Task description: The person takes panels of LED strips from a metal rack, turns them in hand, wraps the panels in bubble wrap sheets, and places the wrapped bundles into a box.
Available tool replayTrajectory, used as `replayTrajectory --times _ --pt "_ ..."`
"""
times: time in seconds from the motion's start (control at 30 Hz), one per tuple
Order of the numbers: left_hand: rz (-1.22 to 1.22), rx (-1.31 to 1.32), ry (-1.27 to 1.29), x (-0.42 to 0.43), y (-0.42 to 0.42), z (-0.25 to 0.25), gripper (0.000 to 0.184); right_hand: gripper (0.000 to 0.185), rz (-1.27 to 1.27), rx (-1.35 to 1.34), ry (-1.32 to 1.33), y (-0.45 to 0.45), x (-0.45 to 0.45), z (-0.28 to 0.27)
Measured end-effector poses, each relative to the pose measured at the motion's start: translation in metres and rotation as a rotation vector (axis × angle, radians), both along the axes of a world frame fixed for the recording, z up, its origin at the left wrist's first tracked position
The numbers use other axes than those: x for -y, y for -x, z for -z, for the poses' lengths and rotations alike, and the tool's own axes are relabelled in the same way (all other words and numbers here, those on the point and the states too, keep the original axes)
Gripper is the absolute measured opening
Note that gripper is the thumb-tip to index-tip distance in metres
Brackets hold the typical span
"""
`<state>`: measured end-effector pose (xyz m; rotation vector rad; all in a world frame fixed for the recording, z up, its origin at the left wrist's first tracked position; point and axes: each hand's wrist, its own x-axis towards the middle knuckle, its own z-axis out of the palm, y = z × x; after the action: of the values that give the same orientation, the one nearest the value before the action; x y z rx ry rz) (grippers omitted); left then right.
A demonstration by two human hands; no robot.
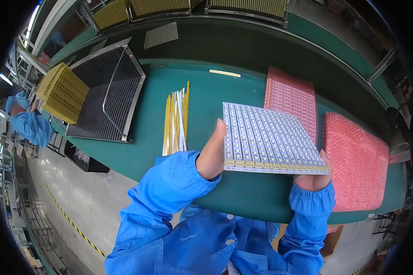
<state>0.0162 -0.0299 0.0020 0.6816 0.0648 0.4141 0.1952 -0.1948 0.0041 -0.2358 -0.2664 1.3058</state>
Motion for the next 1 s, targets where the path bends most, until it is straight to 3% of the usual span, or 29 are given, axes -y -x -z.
replayTrajectory --times 0.13,0.3,0.4,0.63,0.77,0.9,0.97,1.0 --pt "-0.043 -0.052 -0.002 0.000 0.000 0.000 0.066 0.050 0.045 0.015 0.061 0.003 0.000 0.001" --pt "-0.009 -0.059 0.035 -0.001 0.000 0.001 0.067 0.054 0.019 -0.065 -0.047 0.003 -0.002 0.002" --pt "-0.010 -0.052 -0.051 -0.002 -0.001 0.001 0.070 0.053 0.027 -0.035 -0.065 0.004 -0.003 0.004" --pt "-0.071 -0.054 0.036 -0.001 -0.003 0.006 0.071 0.053 0.049 0.044 -0.045 0.008 -0.003 -0.003" --pt "-0.063 0.040 0.046 -0.004 -0.005 0.013 0.070 0.053 0.021 0.037 -0.097 0.006 -0.003 0.003" --pt "-0.081 0.005 0.103 -0.003 -0.006 0.006 0.068 0.051 0.038 0.150 -0.019 0.004 -0.001 0.004" --pt "-0.098 -0.022 0.107 -0.002 -0.008 0.005 0.068 0.051 0.090 0.245 0.201 0.008 -0.002 -0.003" --pt "-0.111 -0.029 0.134 -0.003 -0.008 0.006 0.069 0.050 0.097 0.229 0.185 0.009 -0.002 -0.003"
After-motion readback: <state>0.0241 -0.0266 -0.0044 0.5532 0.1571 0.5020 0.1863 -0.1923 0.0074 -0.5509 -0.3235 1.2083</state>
